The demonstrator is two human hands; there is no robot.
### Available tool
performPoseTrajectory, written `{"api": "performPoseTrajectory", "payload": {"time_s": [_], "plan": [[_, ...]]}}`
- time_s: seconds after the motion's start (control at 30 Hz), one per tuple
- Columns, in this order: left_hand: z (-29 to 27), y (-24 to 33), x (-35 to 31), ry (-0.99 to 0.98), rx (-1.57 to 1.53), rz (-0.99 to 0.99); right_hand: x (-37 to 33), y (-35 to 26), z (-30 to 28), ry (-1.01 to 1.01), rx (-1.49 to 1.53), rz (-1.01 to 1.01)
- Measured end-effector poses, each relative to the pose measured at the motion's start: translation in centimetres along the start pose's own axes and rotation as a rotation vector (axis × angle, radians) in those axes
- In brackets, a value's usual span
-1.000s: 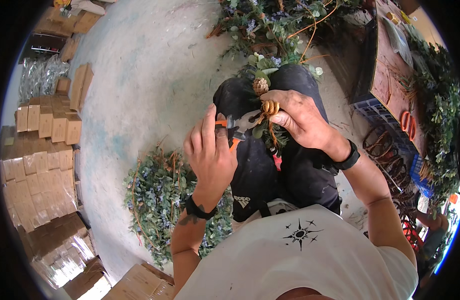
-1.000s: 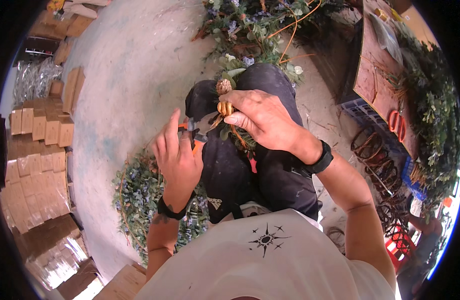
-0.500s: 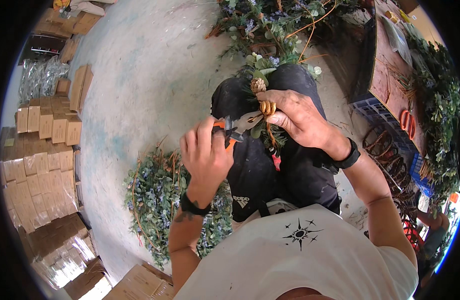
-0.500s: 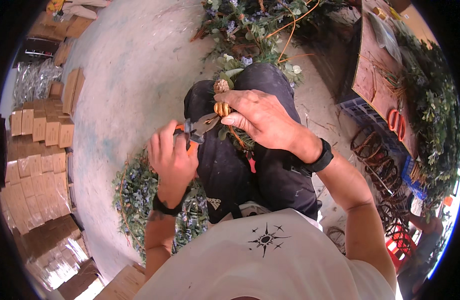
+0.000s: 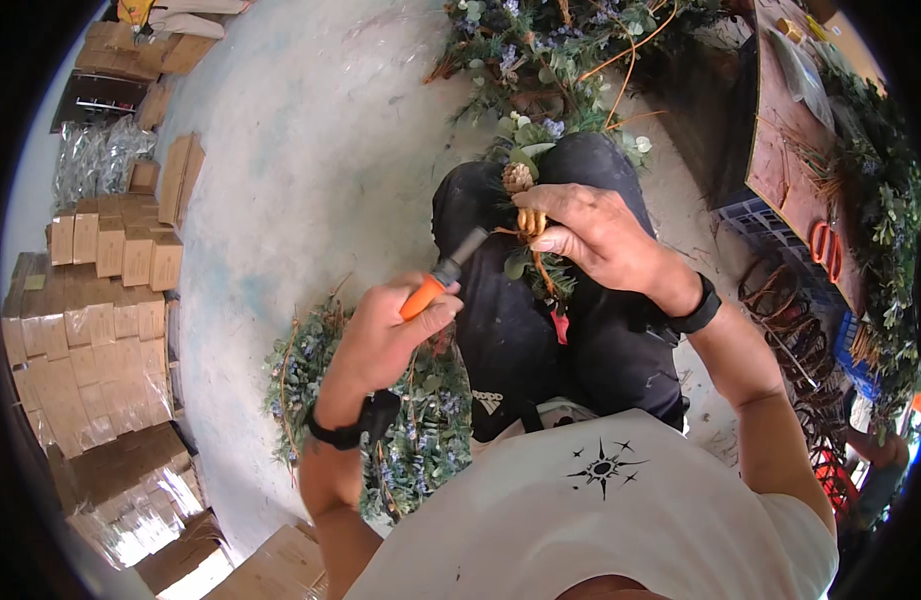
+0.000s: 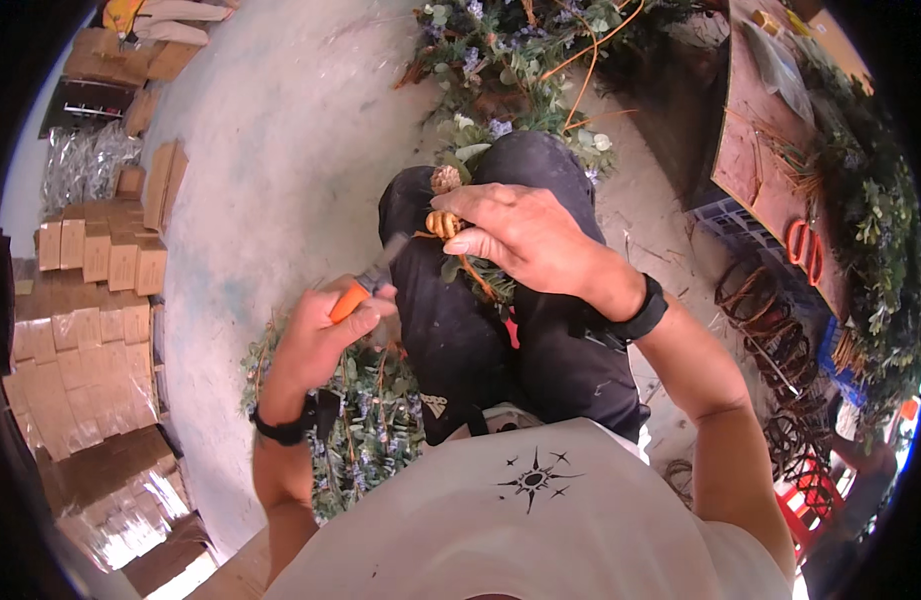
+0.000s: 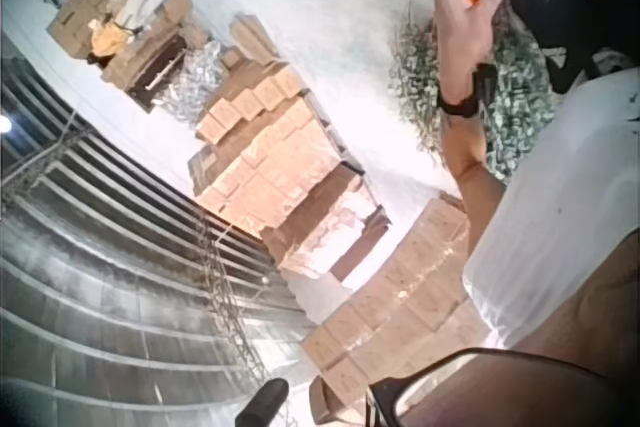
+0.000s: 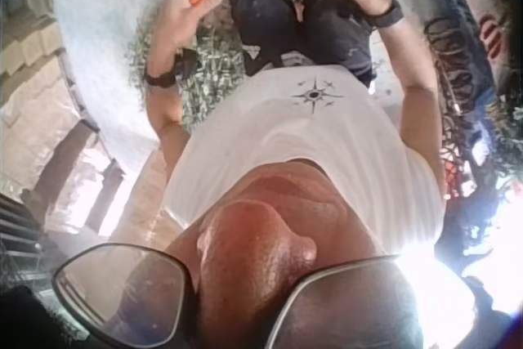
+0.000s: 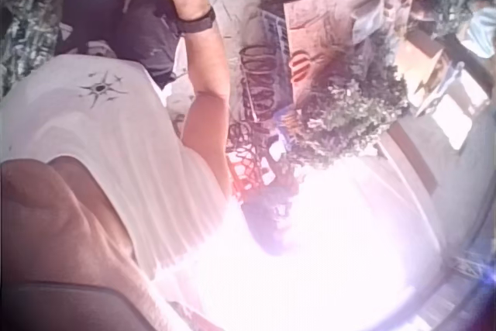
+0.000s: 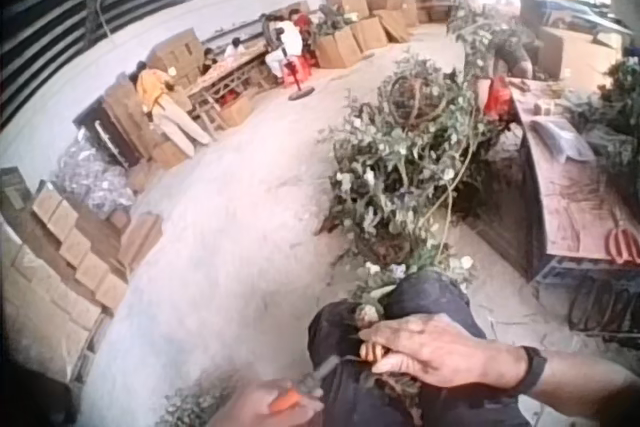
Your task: The recorder is assembling artificial floral wreaths and arrangements by attaching foliage and pinecones to a base and trimming excess wire.
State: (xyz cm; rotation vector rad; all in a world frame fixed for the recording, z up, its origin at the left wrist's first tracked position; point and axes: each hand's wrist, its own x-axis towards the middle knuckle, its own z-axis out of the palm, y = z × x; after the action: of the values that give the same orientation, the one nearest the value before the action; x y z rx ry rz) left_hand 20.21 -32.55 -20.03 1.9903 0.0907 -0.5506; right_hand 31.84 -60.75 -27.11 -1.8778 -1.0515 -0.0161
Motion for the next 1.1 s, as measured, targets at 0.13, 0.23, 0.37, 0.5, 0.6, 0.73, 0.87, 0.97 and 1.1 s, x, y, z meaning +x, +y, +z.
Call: {"api": "performPoseTrajectory", "payload": {"time_s": [0.13,0.23,0.37,0.5,0.6,0.73,0.87,0.97,1.1], "plan": [[3.4,-0.4,-1.7,0.189,-0.089,0.067,-0.6,0.1,-0.3,-0.018,-0.015,0.032],[6.4,0.0,-1.5,0.153,-0.167,0.032,-0.4,0.4,0.3,-0.003,0.002,0.013],[7.7,0.5,-1.1,0.146,-0.197,0.033,-0.4,0.4,1.1,0.007,-0.004,0.025],[8.7,0.1,-1.2,0.143,-0.282,-0.027,-0.2,0.1,1.0,0.016,-0.031,0.032],[9.5,-0.1,-1.4,0.187,-0.306,0.042,-0.3,0.1,1.1,0.037,-0.004,0.019],[9.6,0.8,-0.8,0.197,-0.285,-0.054,0.0,-0.2,0.9,0.027,-0.015,0.042],[10.4,0.7,-1.2,0.249,-0.327,-0.035,-0.1,-0.2,1.1,0.043,-0.007,0.016],[10.5,1.3,-0.8,0.292,-0.298,-0.032,-0.1,-0.1,0.8,0.050,-0.009,0.024],[10.4,2.4,-0.2,0.330,-0.230,-0.029,-0.1,-0.1,1.2,0.074,-0.032,-0.005]]}}
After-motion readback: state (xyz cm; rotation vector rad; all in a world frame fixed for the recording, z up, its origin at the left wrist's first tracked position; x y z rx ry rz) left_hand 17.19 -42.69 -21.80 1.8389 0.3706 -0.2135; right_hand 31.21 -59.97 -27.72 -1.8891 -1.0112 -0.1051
